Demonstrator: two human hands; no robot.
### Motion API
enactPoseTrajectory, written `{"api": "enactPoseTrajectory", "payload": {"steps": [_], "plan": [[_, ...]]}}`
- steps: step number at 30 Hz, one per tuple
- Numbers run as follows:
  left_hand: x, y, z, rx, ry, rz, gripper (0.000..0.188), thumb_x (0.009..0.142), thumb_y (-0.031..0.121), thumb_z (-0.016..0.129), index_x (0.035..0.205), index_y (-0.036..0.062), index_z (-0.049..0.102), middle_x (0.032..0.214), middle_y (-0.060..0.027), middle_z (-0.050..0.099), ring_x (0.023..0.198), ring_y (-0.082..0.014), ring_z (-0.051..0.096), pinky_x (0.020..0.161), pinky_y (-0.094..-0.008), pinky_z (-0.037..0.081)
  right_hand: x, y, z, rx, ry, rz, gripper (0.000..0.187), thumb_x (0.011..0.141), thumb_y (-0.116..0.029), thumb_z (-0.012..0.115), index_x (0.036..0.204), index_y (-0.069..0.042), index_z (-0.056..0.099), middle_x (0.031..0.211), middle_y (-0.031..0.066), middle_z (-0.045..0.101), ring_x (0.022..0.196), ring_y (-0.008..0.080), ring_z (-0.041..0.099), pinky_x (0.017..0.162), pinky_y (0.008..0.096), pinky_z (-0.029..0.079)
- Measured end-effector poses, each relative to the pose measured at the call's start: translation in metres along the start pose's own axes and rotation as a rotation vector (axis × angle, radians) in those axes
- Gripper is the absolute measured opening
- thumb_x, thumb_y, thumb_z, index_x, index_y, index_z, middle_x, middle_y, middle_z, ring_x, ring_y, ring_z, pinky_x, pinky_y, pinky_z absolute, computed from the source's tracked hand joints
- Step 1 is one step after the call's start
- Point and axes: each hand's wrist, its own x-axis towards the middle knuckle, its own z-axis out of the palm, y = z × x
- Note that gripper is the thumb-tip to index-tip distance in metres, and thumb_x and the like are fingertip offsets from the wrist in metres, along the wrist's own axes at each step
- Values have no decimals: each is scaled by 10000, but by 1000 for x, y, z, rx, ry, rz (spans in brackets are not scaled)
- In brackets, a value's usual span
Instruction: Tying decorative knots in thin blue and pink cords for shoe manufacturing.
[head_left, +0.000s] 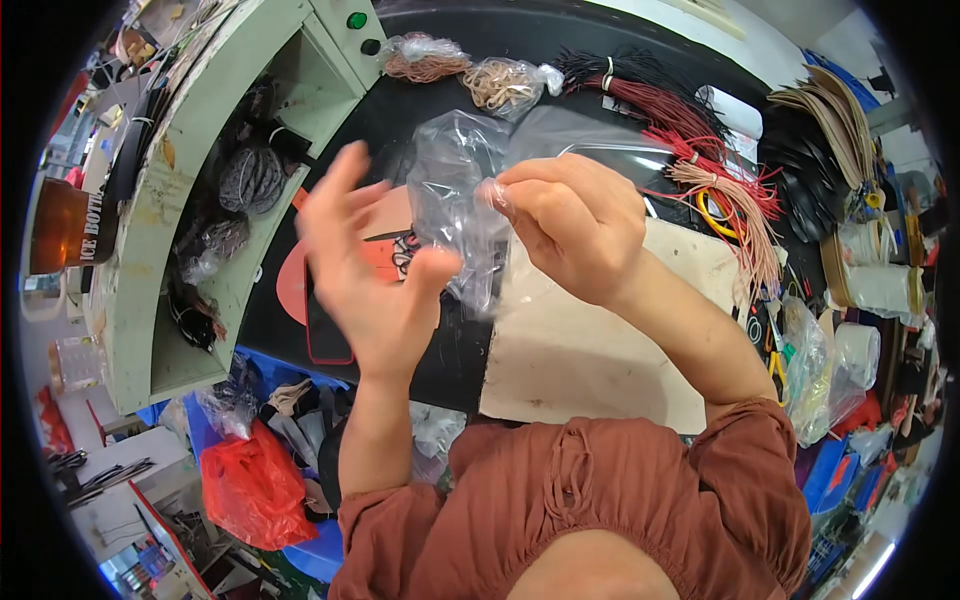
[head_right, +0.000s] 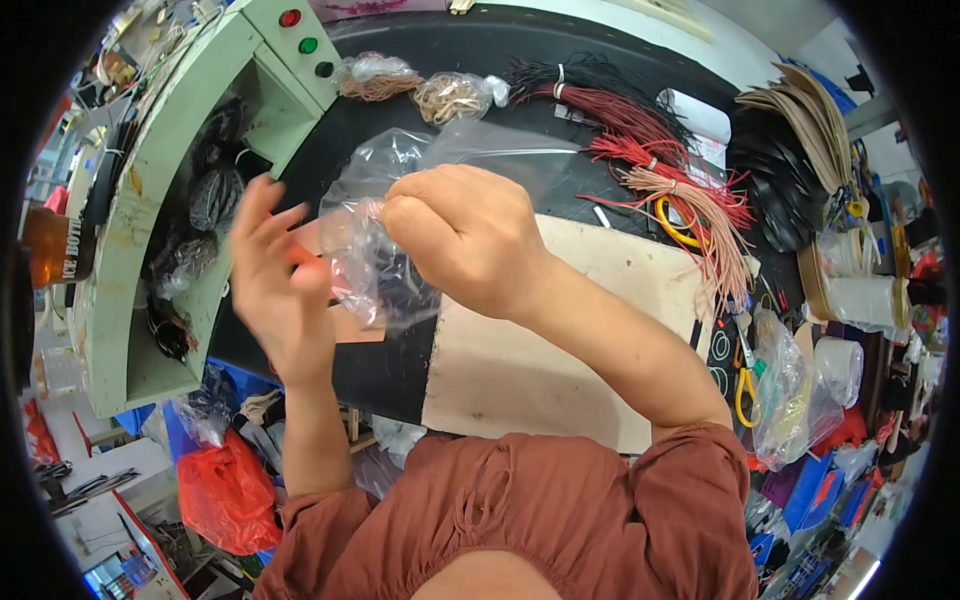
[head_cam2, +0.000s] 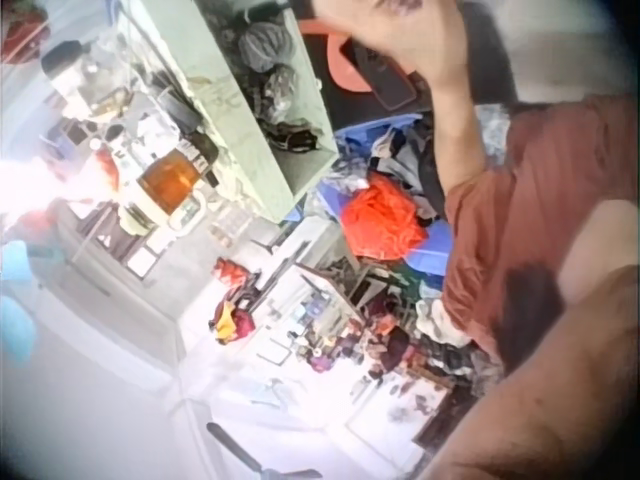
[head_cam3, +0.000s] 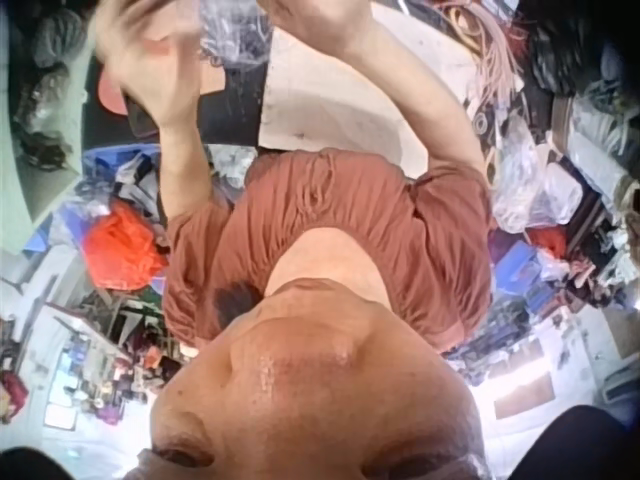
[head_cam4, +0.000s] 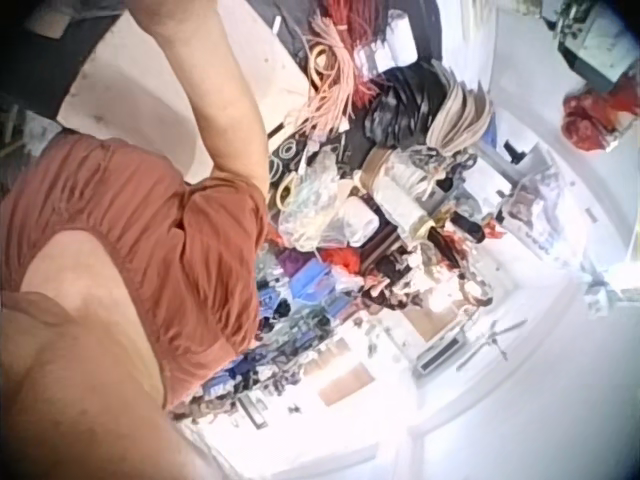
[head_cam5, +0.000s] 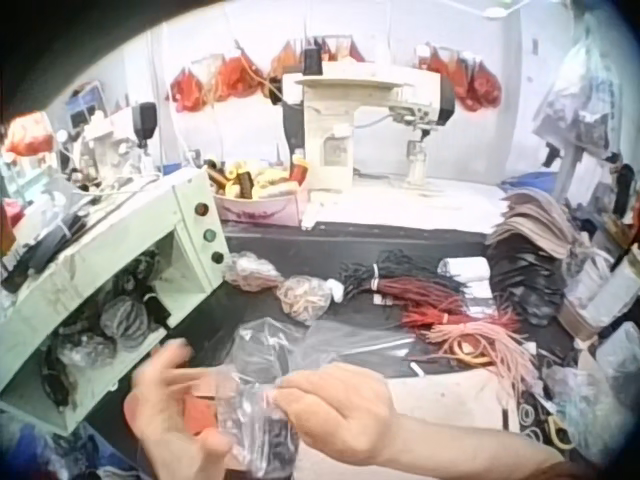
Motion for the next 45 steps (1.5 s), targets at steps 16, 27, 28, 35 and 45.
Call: {"api": "enactPoseTrajectory", "payload": {"steps": [16,27,28,35,45], "plan": [[-20,-23,-33,-831,-314,-572,324,770,-37,579,1094,-22,584,832,-39,556,681,-101,516,565,-218,404,5,29,-25,-577,-572,410,530,697,-4,553,1146,-284,588,1140,108,511,734,238,614,552,332,512],[-6,-24,-39,569,46,-86,482,775,-29,578,1244,50,506,861,-102,469,691,-182,478,573,-293,436,23,-10,-19,-117,-687,414,509,690,72,559,1176,-78,557,1079,130,559,826,270,593,673,357,492],[-5,-27,-45,511,143,-78,490,779,-32,573,1256,38,486,871,-92,470,703,-165,486,577,-286,443,22,-2,-18,127,-686,444,481,703,49,577,1168,-77,568,1089,124,566,835,249,595,694,347,487],[44,-51,-89,224,524,-105,566,792,-31,580,1314,21,367,983,-82,480,761,-119,556,616,-224,489,-45,28,63,160,-1048,146,989,495,-342,818,1347,-160,352,1333,206,358,1274,335,288,1010,447,294],[20,-84,-73,121,452,-224,570,803,-20,587,1318,24,346,1007,-106,495,833,-128,561,651,-232,506,-89,43,86,259,-1138,137,483,577,-70,731,1015,-116,535,986,45,533,986,251,486,751,405,443]]}}
